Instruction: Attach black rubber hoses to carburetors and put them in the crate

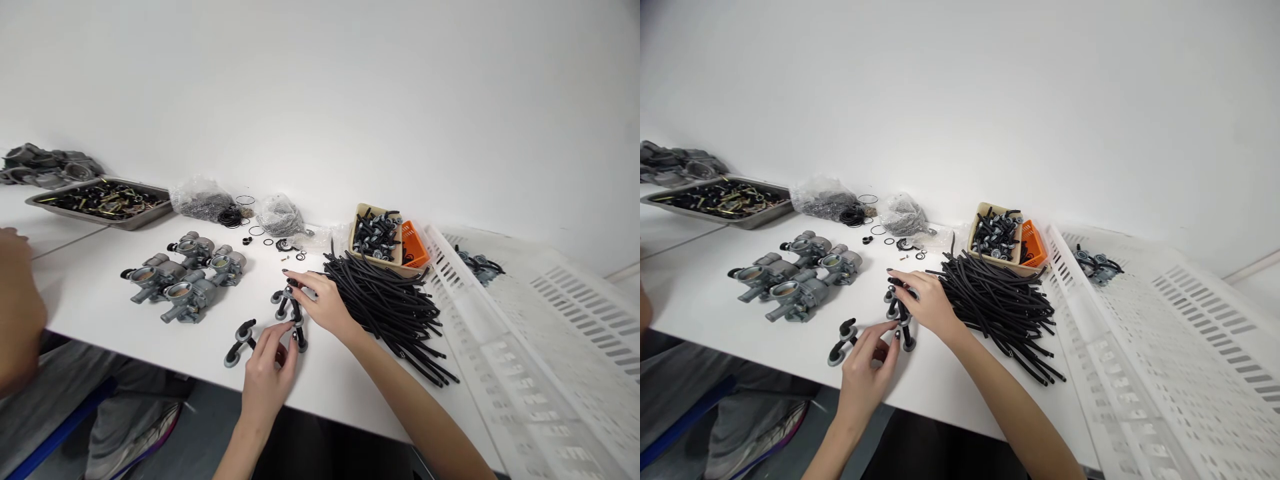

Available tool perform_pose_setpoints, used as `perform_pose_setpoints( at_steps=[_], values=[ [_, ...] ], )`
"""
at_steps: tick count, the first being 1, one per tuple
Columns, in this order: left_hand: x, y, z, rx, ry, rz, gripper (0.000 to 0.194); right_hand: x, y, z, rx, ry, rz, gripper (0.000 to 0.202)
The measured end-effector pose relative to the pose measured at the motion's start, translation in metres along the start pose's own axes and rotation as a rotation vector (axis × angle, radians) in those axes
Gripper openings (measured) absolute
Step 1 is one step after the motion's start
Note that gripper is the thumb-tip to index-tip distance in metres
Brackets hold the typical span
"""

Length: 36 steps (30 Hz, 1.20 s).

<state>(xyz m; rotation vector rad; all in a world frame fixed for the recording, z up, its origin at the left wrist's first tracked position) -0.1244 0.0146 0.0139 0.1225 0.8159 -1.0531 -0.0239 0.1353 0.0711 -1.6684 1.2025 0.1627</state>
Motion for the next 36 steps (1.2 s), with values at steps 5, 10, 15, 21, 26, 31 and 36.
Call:
perform_pose_setpoints(
  at_steps=[5,10,15,21,26,31,36],
  values=[
    [0.0004,0.0004,-0.0013,0.003,-0.008,-0.001,0.016,0.0006,-0.001,-0.001,-0.002,0.001,-0.002,0.031],
    [0.0001,0.0006,-0.0011,0.003,-0.011,0.0,0.016,0.0015,-0.0022,-0.0021,-0.014,-0.002,0.012,0.032],
    [0.0002,0.0006,-0.0009,0.001,-0.012,0.002,0.015,0.0025,-0.0021,-0.0021,-0.014,0.001,0.01,0.032],
    [0.0008,0.0007,-0.0029,0.001,-0.017,0.002,0.016,0.0034,-0.0036,-0.0028,-0.009,-0.025,0.016,0.037],
    [0.0001,0.0009,-0.0026,0.001,-0.019,0.0,0.016,0.0045,-0.0036,-0.0014,0.004,-0.037,0.005,0.04],
    [0.0001,-0.0004,-0.0016,0.003,-0.018,0.0,0.016,0.0054,-0.0021,0.0011,0.034,-0.052,0.0,0.042],
    [0.0,0.0002,-0.002,0.005,-0.019,-0.004,0.017,0.0063,-0.0013,0.0022,0.055,-0.063,0.018,0.039]
  ],
)
Point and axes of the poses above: each hand's wrist, its own x-axis away from the middle knuckle, its own y-axis out of the palm, z = x × y, the point moved 3 cm from there along -x, towards the middle knuckle, and after that the axes turned 15 degrees about x, right-handed, at the moved point
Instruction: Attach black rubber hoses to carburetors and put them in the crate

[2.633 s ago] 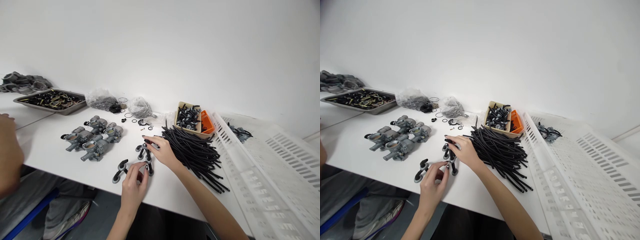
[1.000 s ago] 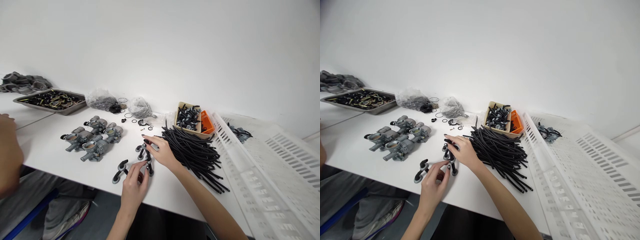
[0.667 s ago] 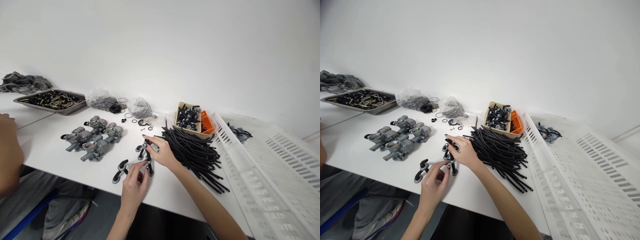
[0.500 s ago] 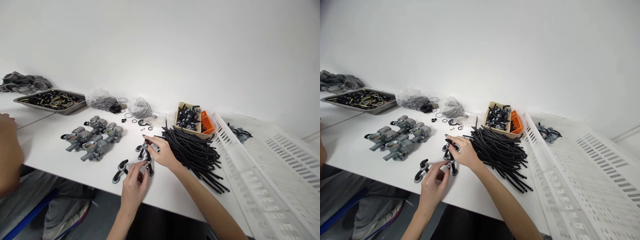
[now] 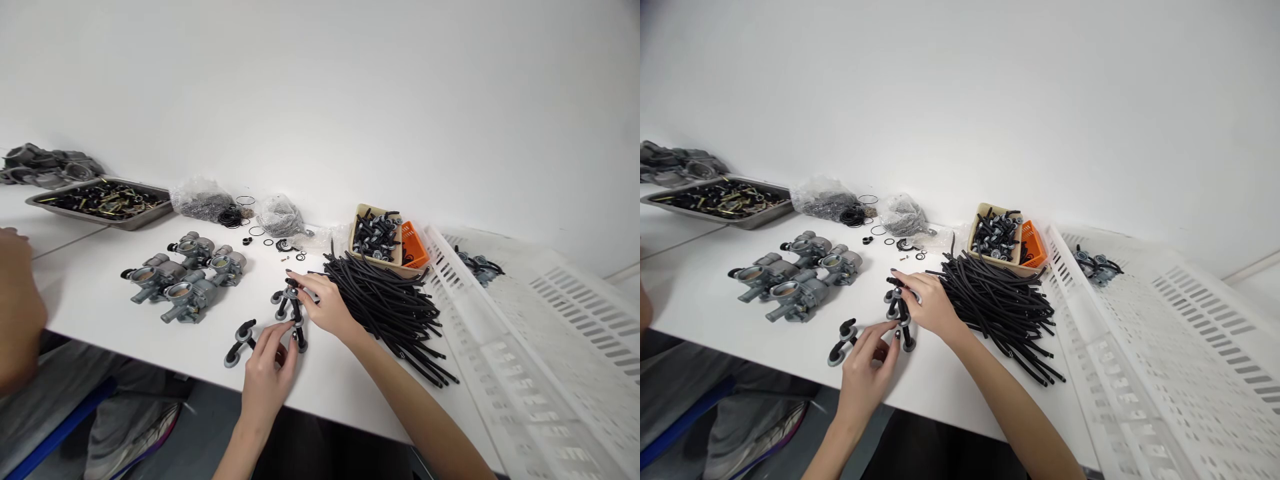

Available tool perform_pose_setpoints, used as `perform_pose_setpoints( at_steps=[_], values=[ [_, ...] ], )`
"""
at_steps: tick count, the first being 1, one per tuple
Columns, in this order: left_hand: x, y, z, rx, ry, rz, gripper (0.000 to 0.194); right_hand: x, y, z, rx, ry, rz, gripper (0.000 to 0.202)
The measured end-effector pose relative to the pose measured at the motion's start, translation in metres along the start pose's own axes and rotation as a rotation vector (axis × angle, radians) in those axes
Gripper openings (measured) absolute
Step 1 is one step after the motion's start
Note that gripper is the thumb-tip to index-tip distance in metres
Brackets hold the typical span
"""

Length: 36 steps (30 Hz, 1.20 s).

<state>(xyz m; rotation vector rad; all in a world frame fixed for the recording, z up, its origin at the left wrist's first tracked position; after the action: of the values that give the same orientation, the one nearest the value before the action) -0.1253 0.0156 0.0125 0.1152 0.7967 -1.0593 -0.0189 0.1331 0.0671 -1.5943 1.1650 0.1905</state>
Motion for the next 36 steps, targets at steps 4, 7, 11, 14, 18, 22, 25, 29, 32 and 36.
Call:
perform_pose_setpoints(
  at_steps=[4,7,11,14,18,22,25,29,32,36],
  values=[
    [-0.0004,0.0011,0.0001,0.003,-0.002,-0.003,0.018,-0.0001,0.0003,-0.0005,-0.001,-0.012,0.011,0.036],
    [-0.0005,0.0007,0.0008,0.005,-0.005,-0.004,0.018,-0.0008,0.0,-0.001,-0.011,-0.012,0.011,0.034],
    [-0.0007,-0.0003,0.0018,0.006,-0.008,-0.002,0.018,-0.0012,-0.0011,-0.0014,-0.017,0.004,0.006,0.034],
    [-0.0008,0.0,0.0011,0.002,-0.007,0.0,0.017,-0.0011,-0.002,-0.0019,-0.016,0.009,0.002,0.034],
    [-0.0005,0.0007,-0.0005,0.002,0.002,-0.003,0.018,-0.001,-0.0026,-0.0025,-0.022,0.007,0.001,0.033],
    [0.0,0.0006,-0.0003,0.0,-0.002,-0.001,0.018,-0.0007,-0.0023,-0.0022,-0.027,0.026,0.001,0.032],
    [0.0003,0.0002,-0.0001,-0.002,-0.008,0.008,0.018,-0.0005,-0.0024,-0.0027,-0.034,0.029,0.001,0.033],
    [0.0004,0.0007,-0.001,-0.002,-0.013,0.006,0.018,-0.0007,-0.0025,-0.003,-0.026,0.055,-0.016,0.035],
    [0.0004,0.0012,-0.0015,-0.003,-0.015,0.004,0.018,-0.001,-0.0021,-0.0031,-0.032,0.05,-0.018,0.032],
    [0.0,0.0012,-0.0008,-0.008,-0.015,0.003,0.018,-0.0012,-0.0001,-0.0013,-0.057,0.044,-0.009,0.024]
  ],
)
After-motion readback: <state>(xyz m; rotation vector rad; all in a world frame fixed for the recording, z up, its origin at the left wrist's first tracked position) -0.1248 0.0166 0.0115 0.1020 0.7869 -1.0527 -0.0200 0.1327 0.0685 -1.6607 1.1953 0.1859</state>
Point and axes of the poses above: each hand's wrist, its own x-axis away from the middle knuckle, its own y-axis out of the palm, z = x × y, the point moved 3 cm from there along -x, towards the middle knuckle, and after that the axes turned 15 degrees about x, right-handed, at the moved point
